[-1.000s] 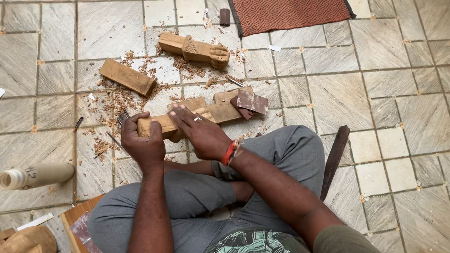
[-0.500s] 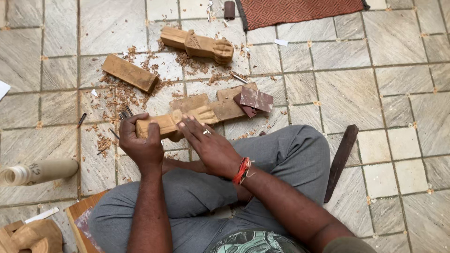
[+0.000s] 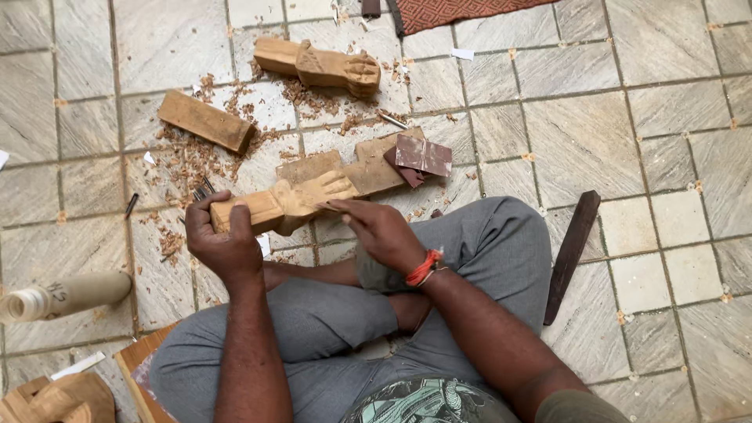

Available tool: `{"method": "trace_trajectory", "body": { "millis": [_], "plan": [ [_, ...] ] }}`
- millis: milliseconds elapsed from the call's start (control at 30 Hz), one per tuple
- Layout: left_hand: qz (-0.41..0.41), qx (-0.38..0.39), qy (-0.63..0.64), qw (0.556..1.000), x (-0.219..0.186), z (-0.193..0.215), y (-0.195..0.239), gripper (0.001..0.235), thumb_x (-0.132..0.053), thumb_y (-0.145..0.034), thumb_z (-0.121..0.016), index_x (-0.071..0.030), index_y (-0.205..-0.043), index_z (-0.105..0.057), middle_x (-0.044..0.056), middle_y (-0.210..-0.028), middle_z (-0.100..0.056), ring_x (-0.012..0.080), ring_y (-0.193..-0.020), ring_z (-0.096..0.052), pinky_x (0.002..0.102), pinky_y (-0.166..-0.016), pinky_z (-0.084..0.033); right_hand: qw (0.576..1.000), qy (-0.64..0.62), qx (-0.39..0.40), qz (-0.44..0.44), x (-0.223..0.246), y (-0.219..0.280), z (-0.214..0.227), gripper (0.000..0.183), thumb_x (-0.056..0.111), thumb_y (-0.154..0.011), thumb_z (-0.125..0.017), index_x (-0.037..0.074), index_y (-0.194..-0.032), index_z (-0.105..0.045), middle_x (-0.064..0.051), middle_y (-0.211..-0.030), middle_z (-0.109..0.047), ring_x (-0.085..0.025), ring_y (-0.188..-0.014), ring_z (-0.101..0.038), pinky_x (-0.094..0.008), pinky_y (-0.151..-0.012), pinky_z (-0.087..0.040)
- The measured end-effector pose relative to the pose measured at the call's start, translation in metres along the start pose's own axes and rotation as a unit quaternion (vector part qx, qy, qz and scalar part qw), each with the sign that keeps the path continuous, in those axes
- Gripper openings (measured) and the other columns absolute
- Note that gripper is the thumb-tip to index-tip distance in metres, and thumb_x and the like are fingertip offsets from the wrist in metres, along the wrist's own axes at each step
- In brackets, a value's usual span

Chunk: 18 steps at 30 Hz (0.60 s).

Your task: The person sits on the floor and carves a wooden piece shaped like a hand using a chisel and sandpaper. They refine the details of the fingers and palm, then smooth the surface with sandpaper.

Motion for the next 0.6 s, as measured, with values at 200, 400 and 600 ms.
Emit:
{"method": "trace_trajectory", "body": {
  "millis": [200, 400, 600],
  "plan": [
    [0.038, 0.035, 0.014, 0.999, 0.000, 0.006, 0.012, 0.022, -0.006, -0.097, -0.073, -0.001, -0.116, -0.064, 0.011, -0.117, -0.067, 0.0208, -0.107, -0.067, 0.038, -0.095, -0.057, 0.948, -0.181, -0.127, -0.228, -0.105, 0.013, 0.015, 0.026, 0.017, -0.097, -0.073, -0.001, -0.116, -0.077, -0.009, -0.102, -0.079, -0.011, -0.091, -0.069, -0.026, -0.083, -0.055],
    [0.188, 0.123, 0.035, 0.974, 0.026, 0.013, 0.038, 0.040, -0.018, -0.090, -0.084, -0.002, -0.121, -0.063, 0.015, -0.116, -0.071, 0.0196, -0.105, -0.071, 0.030, -0.089, -0.059, 0.945, -0.215, -0.147, -0.196, -0.099, -0.003, -0.011, 0.022, 0.012, -0.092, -0.074, -0.001, -0.110, -0.074, -0.006, -0.100, -0.077, -0.009, -0.089, -0.068, -0.025, -0.080, -0.055],
    [0.302, 0.122, -0.031, 0.945, 0.042, 0.023, 0.044, 0.047, -0.018, -0.078, -0.089, -0.004, -0.116, -0.064, 0.012, -0.107, -0.073, 0.0173, -0.095, -0.072, 0.029, -0.081, -0.060, 0.986, 0.018, -0.127, -0.104, -0.040, -0.017, -0.003, 0.020, 0.009, -0.087, -0.076, 0.004, -0.107, -0.076, -0.012, -0.102, -0.077, -0.017, -0.090, -0.073, -0.030, -0.078, -0.056]
  ]
}}
Point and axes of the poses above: each hand's wrist, its own y-axis away from the middle knuckle, its own z-axis out of the back of the hand, x = y × z, the point moved 8 cm from there along -y, towards the middle knuckle
